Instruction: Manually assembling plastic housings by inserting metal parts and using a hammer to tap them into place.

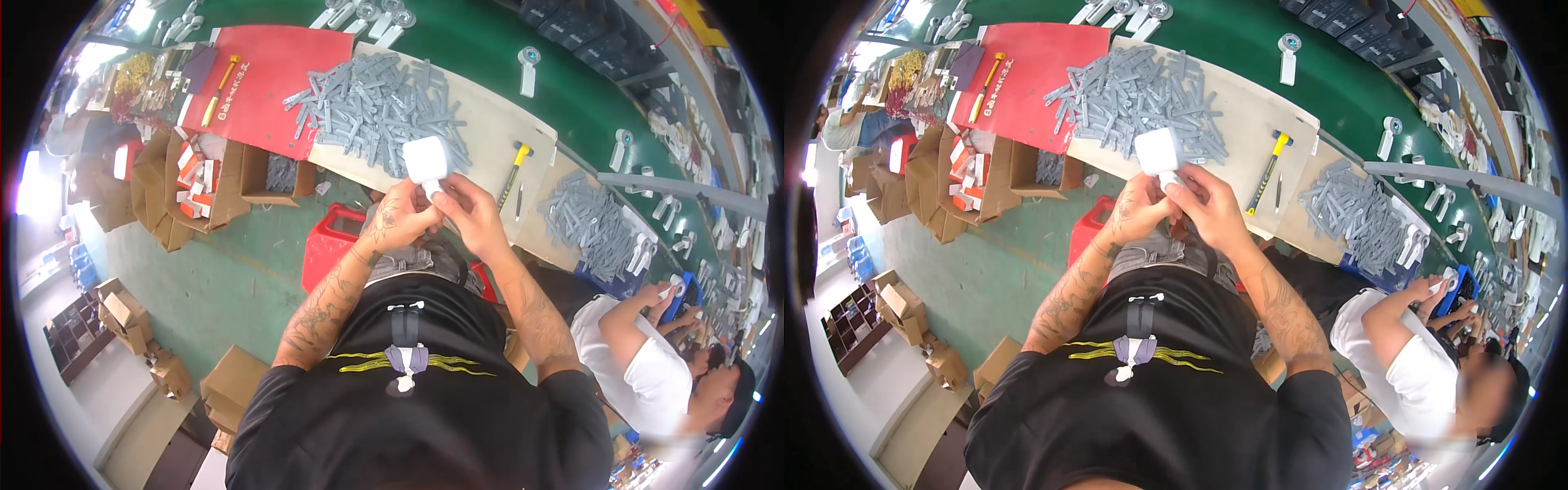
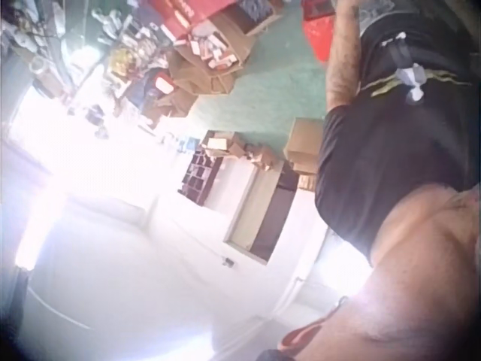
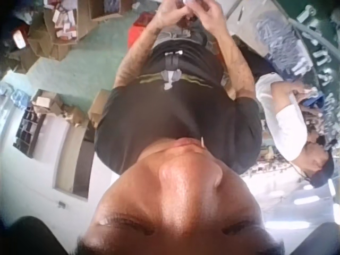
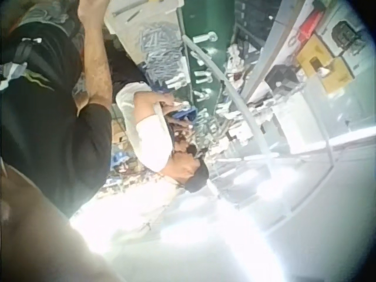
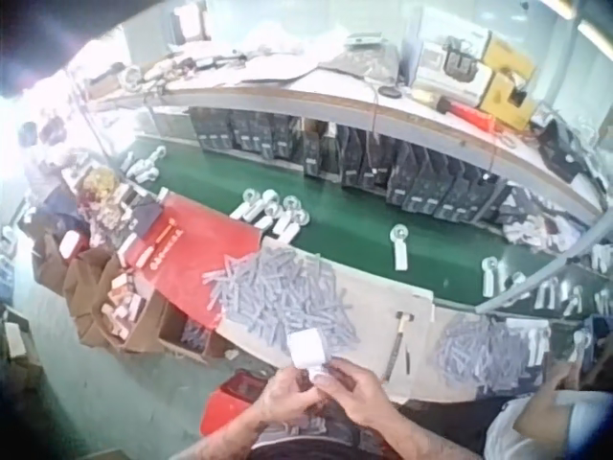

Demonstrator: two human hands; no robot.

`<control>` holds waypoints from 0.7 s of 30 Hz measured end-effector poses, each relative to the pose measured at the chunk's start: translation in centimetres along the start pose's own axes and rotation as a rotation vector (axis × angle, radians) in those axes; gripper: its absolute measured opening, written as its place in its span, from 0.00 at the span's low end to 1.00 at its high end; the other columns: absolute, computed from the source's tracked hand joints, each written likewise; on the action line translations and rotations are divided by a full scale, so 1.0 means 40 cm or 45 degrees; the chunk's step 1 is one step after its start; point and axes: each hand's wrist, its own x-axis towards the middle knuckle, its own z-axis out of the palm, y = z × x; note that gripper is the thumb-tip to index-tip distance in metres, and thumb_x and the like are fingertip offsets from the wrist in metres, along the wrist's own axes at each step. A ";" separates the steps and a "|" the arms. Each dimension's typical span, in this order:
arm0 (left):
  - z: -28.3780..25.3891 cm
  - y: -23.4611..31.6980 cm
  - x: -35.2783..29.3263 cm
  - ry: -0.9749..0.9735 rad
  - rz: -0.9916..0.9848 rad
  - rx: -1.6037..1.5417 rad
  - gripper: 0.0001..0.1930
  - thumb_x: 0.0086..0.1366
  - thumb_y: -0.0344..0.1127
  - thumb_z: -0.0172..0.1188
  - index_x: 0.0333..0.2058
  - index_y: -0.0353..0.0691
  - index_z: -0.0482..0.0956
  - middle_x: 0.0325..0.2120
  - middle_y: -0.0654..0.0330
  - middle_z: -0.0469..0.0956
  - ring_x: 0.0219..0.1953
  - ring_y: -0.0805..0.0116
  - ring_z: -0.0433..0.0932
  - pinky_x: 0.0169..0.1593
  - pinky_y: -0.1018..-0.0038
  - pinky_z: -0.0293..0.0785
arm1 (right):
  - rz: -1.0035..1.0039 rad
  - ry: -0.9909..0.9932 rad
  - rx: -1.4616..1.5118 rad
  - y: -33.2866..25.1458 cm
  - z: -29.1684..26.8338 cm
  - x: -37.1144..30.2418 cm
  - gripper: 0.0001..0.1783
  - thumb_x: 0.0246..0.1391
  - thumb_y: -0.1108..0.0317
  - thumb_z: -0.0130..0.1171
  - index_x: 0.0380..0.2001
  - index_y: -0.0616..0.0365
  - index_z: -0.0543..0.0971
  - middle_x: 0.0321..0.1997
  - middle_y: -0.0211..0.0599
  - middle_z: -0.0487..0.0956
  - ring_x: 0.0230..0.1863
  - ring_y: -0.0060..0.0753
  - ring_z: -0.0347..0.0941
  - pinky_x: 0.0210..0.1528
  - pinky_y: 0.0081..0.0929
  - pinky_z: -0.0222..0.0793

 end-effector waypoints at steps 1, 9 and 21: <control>0.000 -0.004 0.001 0.000 0.002 0.003 0.20 0.67 0.37 0.65 0.52 0.31 0.75 0.27 0.61 0.81 0.23 0.76 0.78 0.23 0.76 0.76 | -0.404 0.083 -0.495 -0.016 0.008 -0.009 0.23 0.58 0.68 0.71 0.56 0.63 0.81 0.51 0.38 0.84 0.43 0.34 0.83 0.47 0.31 0.78; 0.032 0.037 -0.005 0.181 -0.033 -0.212 0.21 0.69 0.36 0.60 0.56 0.30 0.74 0.25 0.63 0.77 0.18 0.78 0.71 0.20 0.77 0.75 | -1.026 0.276 -1.424 -0.008 -0.003 -0.063 0.23 0.50 0.70 0.75 0.51 0.56 0.84 0.46 0.40 0.80 0.43 0.43 0.82 0.40 0.34 0.81; 0.047 0.017 -0.019 0.078 0.031 -0.341 0.20 0.67 0.34 0.62 0.54 0.31 0.73 0.45 0.50 0.84 0.38 0.67 0.84 0.39 0.72 0.82 | 0.067 0.050 -0.239 -0.002 -0.036 -0.080 0.25 0.65 0.66 0.69 0.61 0.66 0.78 0.30 0.29 0.81 0.27 0.13 0.73 0.30 0.16 0.71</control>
